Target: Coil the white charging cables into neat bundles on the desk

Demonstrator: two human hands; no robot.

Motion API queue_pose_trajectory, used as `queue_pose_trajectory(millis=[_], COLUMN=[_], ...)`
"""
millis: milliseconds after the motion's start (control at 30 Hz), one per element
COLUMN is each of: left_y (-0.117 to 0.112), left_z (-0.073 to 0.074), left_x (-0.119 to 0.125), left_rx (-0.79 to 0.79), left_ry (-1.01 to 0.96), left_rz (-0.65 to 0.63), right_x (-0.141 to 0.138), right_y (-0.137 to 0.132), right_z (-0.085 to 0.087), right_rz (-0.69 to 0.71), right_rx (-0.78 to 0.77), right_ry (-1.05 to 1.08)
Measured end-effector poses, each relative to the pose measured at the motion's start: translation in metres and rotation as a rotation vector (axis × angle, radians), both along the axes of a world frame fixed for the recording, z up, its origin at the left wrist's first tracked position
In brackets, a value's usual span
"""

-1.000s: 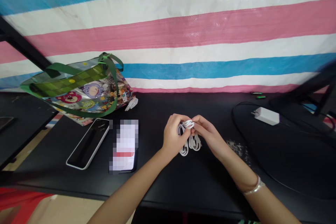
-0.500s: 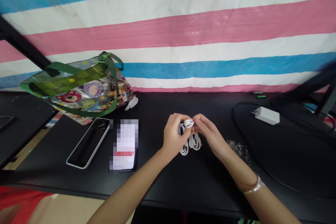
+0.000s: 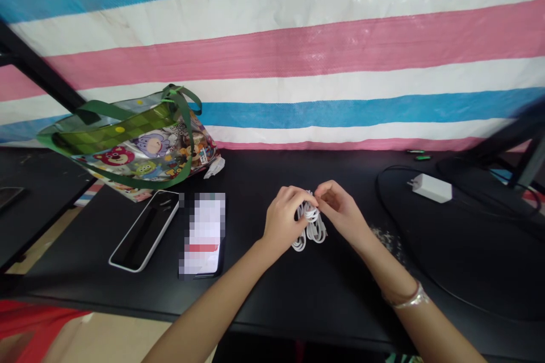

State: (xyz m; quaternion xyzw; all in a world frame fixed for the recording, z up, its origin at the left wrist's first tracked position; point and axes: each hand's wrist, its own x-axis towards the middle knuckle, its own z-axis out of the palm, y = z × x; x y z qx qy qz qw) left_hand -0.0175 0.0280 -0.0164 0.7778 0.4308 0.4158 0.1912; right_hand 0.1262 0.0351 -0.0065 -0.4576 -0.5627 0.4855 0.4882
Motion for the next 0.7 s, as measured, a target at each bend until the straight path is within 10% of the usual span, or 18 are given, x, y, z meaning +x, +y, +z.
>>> queue_pose_trajectory(millis=[533, 700], left_y=[0.001, 0.002], left_z=[0.001, 0.0], left_x=[-0.004, -0.005], left_rx=[0.06, 0.068], left_ry=[0.173, 0.288], left_rz=[-0.103, -0.188], right_x=[0.021, 0.038], right_y=[0.004, 0.002], right_z=[0.011, 0.022], right_rz=[-0.201, -0.039], right_rx=[0.1, 0.031], right_ry=[0.003, -0.083])
